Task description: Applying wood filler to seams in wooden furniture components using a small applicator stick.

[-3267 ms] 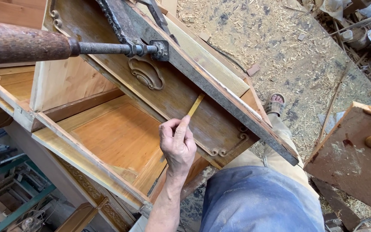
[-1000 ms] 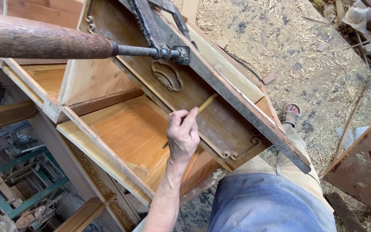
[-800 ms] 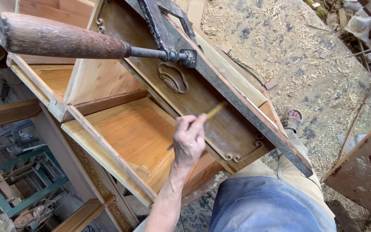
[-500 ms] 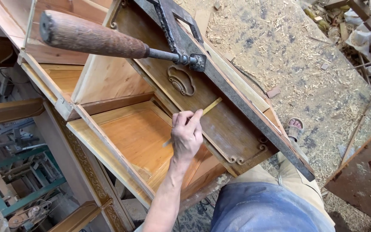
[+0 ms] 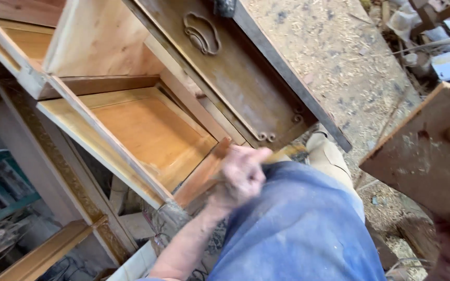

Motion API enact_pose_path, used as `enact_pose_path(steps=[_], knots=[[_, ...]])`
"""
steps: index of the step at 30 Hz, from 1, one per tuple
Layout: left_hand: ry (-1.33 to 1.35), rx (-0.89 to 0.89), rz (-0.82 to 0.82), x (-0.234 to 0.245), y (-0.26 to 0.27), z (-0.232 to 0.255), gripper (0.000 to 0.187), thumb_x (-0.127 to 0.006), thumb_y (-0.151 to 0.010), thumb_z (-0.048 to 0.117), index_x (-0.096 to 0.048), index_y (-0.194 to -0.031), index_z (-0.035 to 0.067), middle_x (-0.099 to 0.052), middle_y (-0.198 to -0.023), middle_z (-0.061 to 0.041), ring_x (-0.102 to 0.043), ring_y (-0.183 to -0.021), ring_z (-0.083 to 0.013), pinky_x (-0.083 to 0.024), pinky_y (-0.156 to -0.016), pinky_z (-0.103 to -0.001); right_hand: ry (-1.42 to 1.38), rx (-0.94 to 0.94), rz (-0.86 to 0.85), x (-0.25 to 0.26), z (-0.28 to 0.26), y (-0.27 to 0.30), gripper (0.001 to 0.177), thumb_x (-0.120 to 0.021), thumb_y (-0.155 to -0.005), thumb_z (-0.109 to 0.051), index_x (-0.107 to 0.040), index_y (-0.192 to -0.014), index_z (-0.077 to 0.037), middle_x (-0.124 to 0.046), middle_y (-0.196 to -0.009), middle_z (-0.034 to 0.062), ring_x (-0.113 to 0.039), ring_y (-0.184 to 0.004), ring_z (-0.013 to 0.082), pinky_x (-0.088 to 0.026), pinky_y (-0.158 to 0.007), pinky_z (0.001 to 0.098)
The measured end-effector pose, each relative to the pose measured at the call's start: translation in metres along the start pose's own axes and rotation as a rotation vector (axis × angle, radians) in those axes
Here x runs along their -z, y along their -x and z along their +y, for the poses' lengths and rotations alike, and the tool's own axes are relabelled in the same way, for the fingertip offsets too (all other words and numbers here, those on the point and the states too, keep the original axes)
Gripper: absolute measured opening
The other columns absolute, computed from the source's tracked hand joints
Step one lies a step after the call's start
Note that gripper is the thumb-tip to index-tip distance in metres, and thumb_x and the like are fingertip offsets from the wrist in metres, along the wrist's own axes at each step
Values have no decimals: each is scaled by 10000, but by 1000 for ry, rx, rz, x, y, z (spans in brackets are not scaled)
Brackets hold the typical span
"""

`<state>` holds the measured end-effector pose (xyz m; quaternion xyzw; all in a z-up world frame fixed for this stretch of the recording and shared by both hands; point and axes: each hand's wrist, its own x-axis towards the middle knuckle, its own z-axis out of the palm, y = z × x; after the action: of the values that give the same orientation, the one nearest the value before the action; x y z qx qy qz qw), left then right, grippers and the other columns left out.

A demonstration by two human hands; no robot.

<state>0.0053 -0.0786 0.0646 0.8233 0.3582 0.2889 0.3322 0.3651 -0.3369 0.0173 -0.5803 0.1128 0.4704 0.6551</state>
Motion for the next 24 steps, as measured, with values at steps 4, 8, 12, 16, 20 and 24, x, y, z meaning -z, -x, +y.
enact_pose_path(steps=[4, 8, 12, 16, 20, 24], knots=[[-189, 236, 88, 44, 19, -41, 422, -521, -825, -96, -660, -1197, 46, -589, -1028, -131, -597, -900, -243, -598, -680, -316, 113, 80, 17, -48, -18, 29, 991, -644, -704, -214, -477, -1679, -280, -551, -1720, -113, -527, -1613, 79, -515, -1270, 336], [-260, 237, 209, 67, 40, -68, 406, -594, -856, -98, -677, -1227, 45, -574, -1013, -116, -559, -755, -183, -519, -613, -294, -308, 100, -48, -49, -13, 39, 1124, -743, -584, 54, -488, -1668, -98, -663, -1535, 131, -644, -1371, 326, -623, -1018, 527], [-334, 166, 151, 61, 62, -85, 351, -684, -874, -84, -721, -1198, 45, -581, -1014, -109, -586, -898, -256, -556, -722, -354, -489, 107, -54, -68, -2, 54, 1156, -763, -569, 198, -461, -1667, -2, -643, -1536, 290, -595, -1415, 492, -544, -1018, 716], [-336, 254, 220, 57, 79, -116, 308, -679, -888, -45, -744, -1166, 72, -570, -997, -92, -587, -807, -218, -545, -665, -335, -324, 130, 46, -53, 18, 63, 1127, -731, -572, 53, -506, -1668, -83, -695, -1526, 139, -651, -1412, 363, -600, -1034, 629], [-358, 166, 137, 48, 85, -131, 311, -677, -875, -22, -739, -1175, 28, -564, -916, -94, -509, -831, -216, -477, -624, -308, -378, 119, 27, -51, 28, 70, 1087, -717, -606, 97, -509, -1662, -53, -718, -1501, 204, -658, -1393, 419, -578, -1016, 657], [-356, 129, 131, 44, 68, -122, 367, -691, -851, -51, -748, -1190, 77, -553, -891, -75, -525, -828, -222, -493, -671, -350, -310, 154, 90, -67, 29, 85, 1078, -738, -591, 59, -558, -1644, -84, -701, -1561, 130, -670, -1437, 335, -630, -1006, 625]])
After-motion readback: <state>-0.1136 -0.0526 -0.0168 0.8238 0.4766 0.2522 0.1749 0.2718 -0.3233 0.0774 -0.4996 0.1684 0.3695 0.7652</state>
